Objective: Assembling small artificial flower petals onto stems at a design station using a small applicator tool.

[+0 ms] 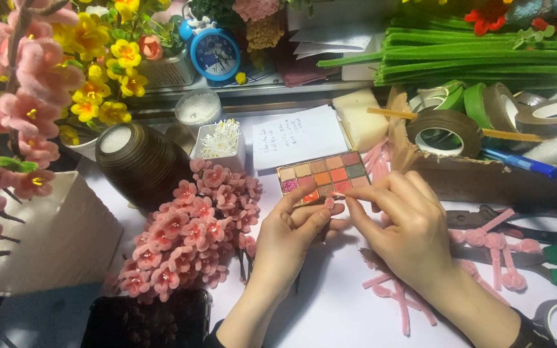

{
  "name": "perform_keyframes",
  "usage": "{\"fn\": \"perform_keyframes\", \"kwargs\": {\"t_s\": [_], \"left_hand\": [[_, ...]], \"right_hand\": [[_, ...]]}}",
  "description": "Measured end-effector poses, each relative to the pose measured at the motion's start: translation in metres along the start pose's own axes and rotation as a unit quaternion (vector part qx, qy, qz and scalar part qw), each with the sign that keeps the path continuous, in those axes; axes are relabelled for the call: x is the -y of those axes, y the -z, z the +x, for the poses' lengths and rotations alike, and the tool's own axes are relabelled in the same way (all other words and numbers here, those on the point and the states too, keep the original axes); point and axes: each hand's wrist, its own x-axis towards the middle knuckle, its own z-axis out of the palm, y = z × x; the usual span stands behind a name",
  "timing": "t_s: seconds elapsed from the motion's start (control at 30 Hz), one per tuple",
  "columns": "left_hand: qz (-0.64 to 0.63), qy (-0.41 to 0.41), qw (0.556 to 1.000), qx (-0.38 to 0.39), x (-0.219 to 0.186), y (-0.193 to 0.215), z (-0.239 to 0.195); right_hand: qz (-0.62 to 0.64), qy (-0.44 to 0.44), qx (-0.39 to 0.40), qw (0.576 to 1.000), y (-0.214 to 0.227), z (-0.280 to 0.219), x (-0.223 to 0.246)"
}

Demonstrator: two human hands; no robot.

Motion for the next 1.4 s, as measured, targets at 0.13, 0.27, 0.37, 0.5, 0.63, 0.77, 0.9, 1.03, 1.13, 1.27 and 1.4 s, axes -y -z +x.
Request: {"fn": "perform_keyframes", "kwargs": {"t_s": [0.13,0.27,0.37,0.5,0.63,0.77,0.9,1.03,1.13,1.27,1.4], "left_hand": [[-0.023,-0.002,1.000,-0.006,0.000,0.000,0.000],[0.000,0.001,1.000,0.003,0.004,0.001,0.000],[-0.013,-0.008,1.000,0.005,0.003,0.000,0.000],[0.005,-0.002,1.000,-0.006,0.003,-0.001,0.000],[0.005,-0.002,1.000,-0.015,0.005,0.000,0.000],[0.032,-0.002,0.999,-0.008,-0.003,-0.003,-0.004],[0.037,-0.015,0.999,-0.025,-0.012,-0.006,-0.009],[0.020,-0.089,0.992,-0.090,-0.021,0.003,-0.020],[0.088,-0.121,0.972,-0.183,-0.027,0.014,-0.046],[0.338,-0.131,0.891,-0.272,-0.005,0.030,-0.062],[0.472,-0.100,0.829,-0.284,0.026,0.044,-0.054]], "right_hand": [[0.019,0.033,0.027,0.999,-0.001,-0.002,-0.002],[0.001,0.015,0.014,1.000,0.000,-0.002,-0.001],[0.009,0.019,0.020,1.000,-0.001,-0.003,-0.001],[0.031,0.025,0.018,0.999,0.002,0.000,0.000],[0.007,0.005,0.034,0.999,-0.001,-0.005,-0.001],[0.007,0.011,0.024,1.000,-0.002,-0.005,-0.004],[-0.021,-0.011,-0.021,0.999,0.003,-0.003,-0.004],[-0.014,-0.022,-0.030,0.999,0.004,-0.006,-0.006],[-0.007,-0.019,-0.017,1.000,0.003,-0.010,-0.008],[0.002,-0.021,-0.009,1.000,0.001,-0.013,-0.007],[0.010,0.001,0.005,1.000,-0.002,-0.016,-0.008]]}}
